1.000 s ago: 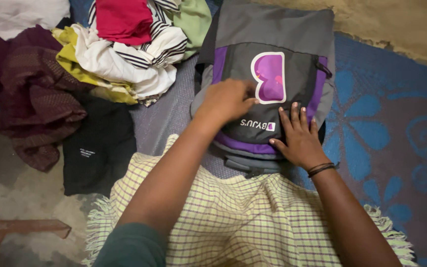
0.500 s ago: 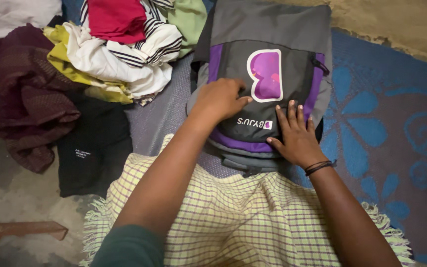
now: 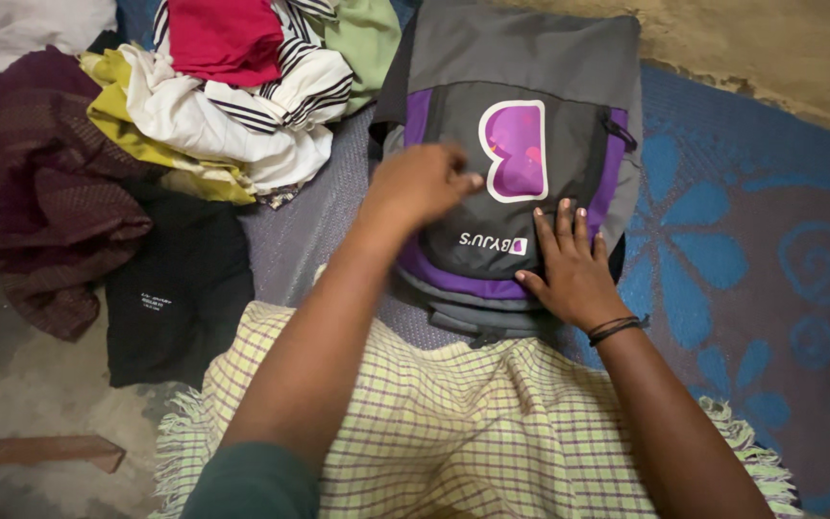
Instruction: The person sits on a floor mat and opens a backpack, placing folded clothing items including a yellow cloth, a patterned cloth, and a maroon garment into it. They then pick up a pink t-shirt, unfold and refold it on their lap, and place it near the backpack.
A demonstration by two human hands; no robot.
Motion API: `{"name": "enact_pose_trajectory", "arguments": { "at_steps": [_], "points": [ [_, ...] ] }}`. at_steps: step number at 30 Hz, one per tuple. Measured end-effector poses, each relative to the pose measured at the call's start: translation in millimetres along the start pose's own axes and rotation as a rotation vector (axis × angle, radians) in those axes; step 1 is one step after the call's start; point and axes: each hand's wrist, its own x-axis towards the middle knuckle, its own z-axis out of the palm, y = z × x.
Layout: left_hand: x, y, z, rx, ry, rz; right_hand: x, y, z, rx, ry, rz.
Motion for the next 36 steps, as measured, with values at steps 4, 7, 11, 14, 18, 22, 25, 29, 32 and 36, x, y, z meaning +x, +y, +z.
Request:
{"name": "enact_pose_trajectory", "arguments": {
  "at_steps": [4, 7, 11, 14, 18, 22, 25, 29, 32, 36],
  "points": [
    [7.0, -21.0, -20.0, -0.016, 0.191, -0.024, 0.8, -0.1, -0.5, -0.001, -0.016, 0.011],
    [6.7, -30.0, -26.9, -0.073, 0.270, -0.056, 1.2, -0.9, -0.9, -0.004, -0.012, 0.008],
    [5.3, -28.5, -27.9, -0.094, 0.301, -0.011, 0.5, -1.8, -2.2, -0.014, -0.006, 0.009],
    [4.6, -22.6, -24.7, -0.089, 0.302, -0.015, 0.6, -0.9, -1.2, -0.008, -0.009, 0.009],
    [2.6, -18.5, -23.6, -0.057, 0.309, -0.012, 1.9, -0.2, 0.5, -0.016, -0.009, 0.010],
    [3.1, -17.2, -24.6, -0.073, 0.309, -0.038, 2.7, -2.6, -1.4, -0.029, -0.018, 0.023],
    [6.2, -22.8, -22.5, -0.087, 0.337, -0.073, 1.9, -6.1, -5.4, -0.043, -0.025, 0.023],
    [19.1, -46.5, -8.7, -0.054, 0.371, -0.124, 2.0, -12.2, -11.3, -0.087, -0.095, 0.057],
    [34.3, -76.5, 16.3, 0.060, 0.213, -0.309, 0.3, -11.3, -14.8, -0.084, -0.099, 0.053],
    [46.0, -117.6, 70.4, -0.211, -0.213, -0.639, -2.0, -8.2, -16.4, -0.043, -0.069, 0.042]
  ]
}}
